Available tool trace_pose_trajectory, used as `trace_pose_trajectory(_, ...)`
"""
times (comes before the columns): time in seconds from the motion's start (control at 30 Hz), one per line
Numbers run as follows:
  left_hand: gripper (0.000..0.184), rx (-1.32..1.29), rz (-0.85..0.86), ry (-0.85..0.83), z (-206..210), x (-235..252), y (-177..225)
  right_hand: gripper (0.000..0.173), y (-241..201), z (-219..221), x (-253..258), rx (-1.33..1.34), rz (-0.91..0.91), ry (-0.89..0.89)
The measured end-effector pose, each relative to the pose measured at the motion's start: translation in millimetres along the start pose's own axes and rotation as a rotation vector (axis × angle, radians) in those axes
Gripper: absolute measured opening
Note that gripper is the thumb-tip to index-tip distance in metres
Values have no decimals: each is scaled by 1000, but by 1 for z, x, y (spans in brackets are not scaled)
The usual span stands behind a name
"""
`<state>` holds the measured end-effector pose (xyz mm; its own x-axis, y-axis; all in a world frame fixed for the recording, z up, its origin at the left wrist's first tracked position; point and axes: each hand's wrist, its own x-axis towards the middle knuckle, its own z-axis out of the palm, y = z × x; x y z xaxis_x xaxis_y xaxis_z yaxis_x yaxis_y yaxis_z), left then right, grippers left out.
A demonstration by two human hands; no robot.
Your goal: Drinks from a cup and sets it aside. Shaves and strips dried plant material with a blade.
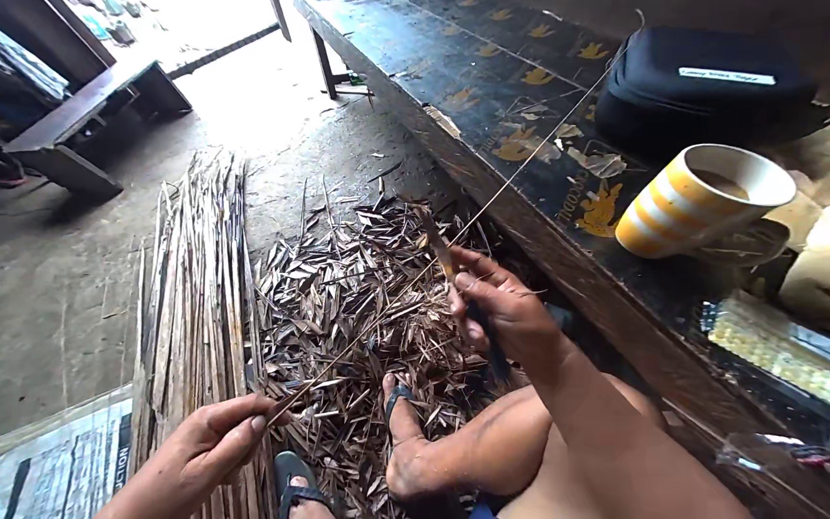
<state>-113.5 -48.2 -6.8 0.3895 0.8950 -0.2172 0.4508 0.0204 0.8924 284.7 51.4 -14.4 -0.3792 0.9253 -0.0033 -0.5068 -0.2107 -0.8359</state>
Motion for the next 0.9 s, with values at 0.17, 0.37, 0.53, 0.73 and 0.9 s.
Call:
trace_pose_trajectory(0.17, 29, -27, 15, -65, -13, -7, -9, 40, -17, -18, -1, 3, -90, 58)
trace_pose_trajectory(0.37, 29, 8, -56, -105, -27, -20, -10, 41, -35, -36, 1, -9, -192, 144)
trace_pose_trajectory(0.53, 34, -63, -105, -188, -34, -21, -14, 42, -34, -37, 2, 61, -218, 117)
trace_pose_trajectory(0.73, 33, -152, -109, -188, -49, -27, -32, 39, -35, -29, 3, -22, -262, 233)
trace_pose_trajectory(0.9, 33, -119, -135, -190, -49, -31, -28, 41, -34, -32, 3, 8, -253, 193)
